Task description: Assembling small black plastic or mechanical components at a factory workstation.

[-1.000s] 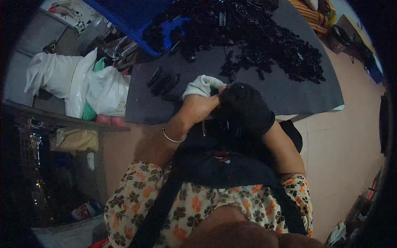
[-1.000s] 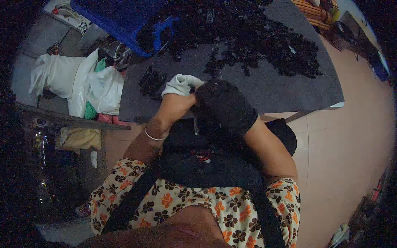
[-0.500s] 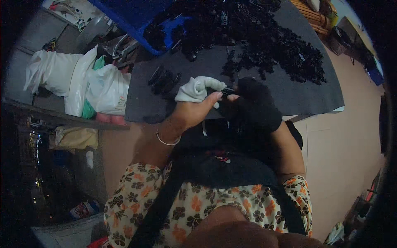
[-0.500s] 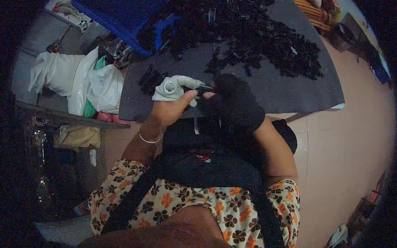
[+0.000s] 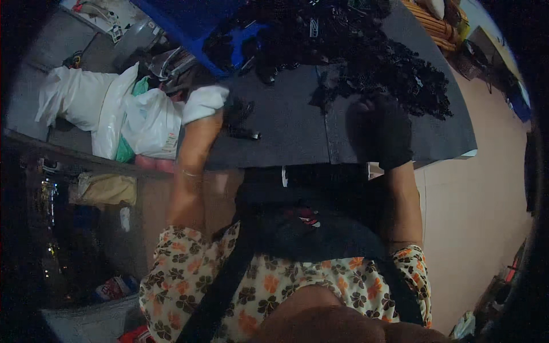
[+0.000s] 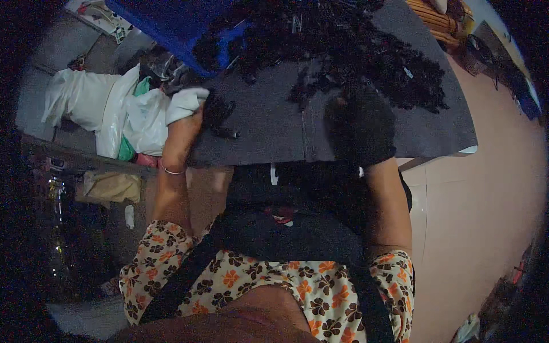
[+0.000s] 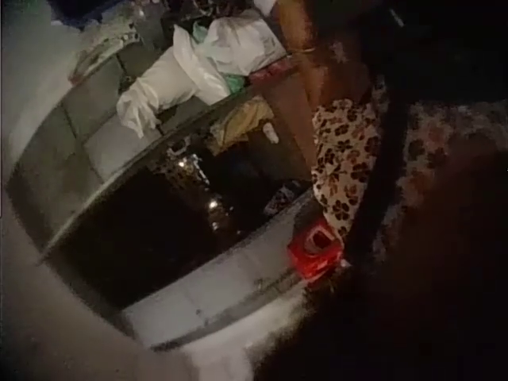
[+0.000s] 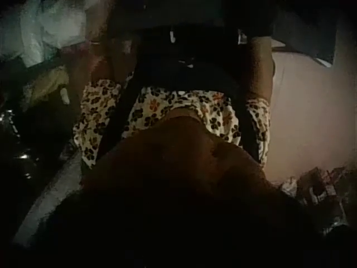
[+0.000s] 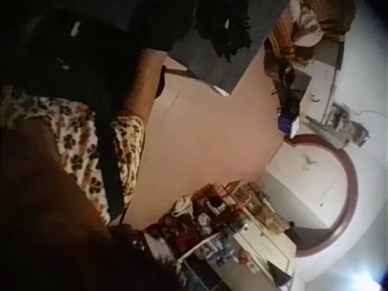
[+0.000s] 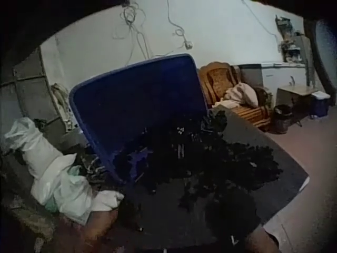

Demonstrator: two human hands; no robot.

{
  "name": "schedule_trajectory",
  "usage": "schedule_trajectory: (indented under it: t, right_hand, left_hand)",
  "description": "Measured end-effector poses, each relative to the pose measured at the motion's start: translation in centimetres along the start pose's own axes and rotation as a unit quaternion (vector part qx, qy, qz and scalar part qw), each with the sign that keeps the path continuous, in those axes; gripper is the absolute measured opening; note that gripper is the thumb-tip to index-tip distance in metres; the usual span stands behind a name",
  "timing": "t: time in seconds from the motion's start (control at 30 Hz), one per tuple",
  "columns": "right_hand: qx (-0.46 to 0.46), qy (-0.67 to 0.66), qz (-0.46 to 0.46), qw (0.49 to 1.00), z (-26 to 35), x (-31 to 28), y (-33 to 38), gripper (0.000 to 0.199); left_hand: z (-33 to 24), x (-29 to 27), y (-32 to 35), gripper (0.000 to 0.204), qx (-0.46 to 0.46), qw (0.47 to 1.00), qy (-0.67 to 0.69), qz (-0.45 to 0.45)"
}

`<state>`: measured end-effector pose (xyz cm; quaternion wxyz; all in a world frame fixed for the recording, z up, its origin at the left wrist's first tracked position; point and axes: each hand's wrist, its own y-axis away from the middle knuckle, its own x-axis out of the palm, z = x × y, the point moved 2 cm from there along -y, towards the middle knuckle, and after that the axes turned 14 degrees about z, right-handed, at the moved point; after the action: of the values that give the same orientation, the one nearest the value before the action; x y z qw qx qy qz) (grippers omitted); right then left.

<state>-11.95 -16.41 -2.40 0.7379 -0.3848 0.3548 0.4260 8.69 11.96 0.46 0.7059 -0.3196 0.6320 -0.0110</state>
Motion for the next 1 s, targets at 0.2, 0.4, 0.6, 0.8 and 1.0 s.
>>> schedule_trajectory:
  t: [0.2,0.4,0.6,0.8,1.0]
  right_hand:
    - [0.013,0.117,0.035,0.992,1.9,-0.4,-0.7,0.035]
    - [-0.063,0.132,-0.089,0.985,-1.9,1.9,-1.0,0.036]
    - [-0.057,0.156,-0.039,0.985,2.3,-0.6,0.2,0.024]
    - [-0.099,-0.329,0.005,0.939,-0.5,0.8,0.1,0.02]
    - [-0.019,-0.302,0.053,0.952,0.1,1.9,0.0,0.025]
  left_hand:
    - [-1.4,-0.2,-1.1,0.019,-0.157,0.955,-0.102,0.229]
    - [-4.9,3.3,-7.5,0.027,0.026,0.992,-0.045,0.111]
    - [-2.7,6.8,-9.5,0.024,-0.215,0.934,-0.039,0.283]
    - [-2.2,5.9,-7.2,0.033,-0.131,0.977,-0.004,0.171]
    - [-3.4,4.6,-6.1,0.034,-0.088,0.977,0.035,0.19]
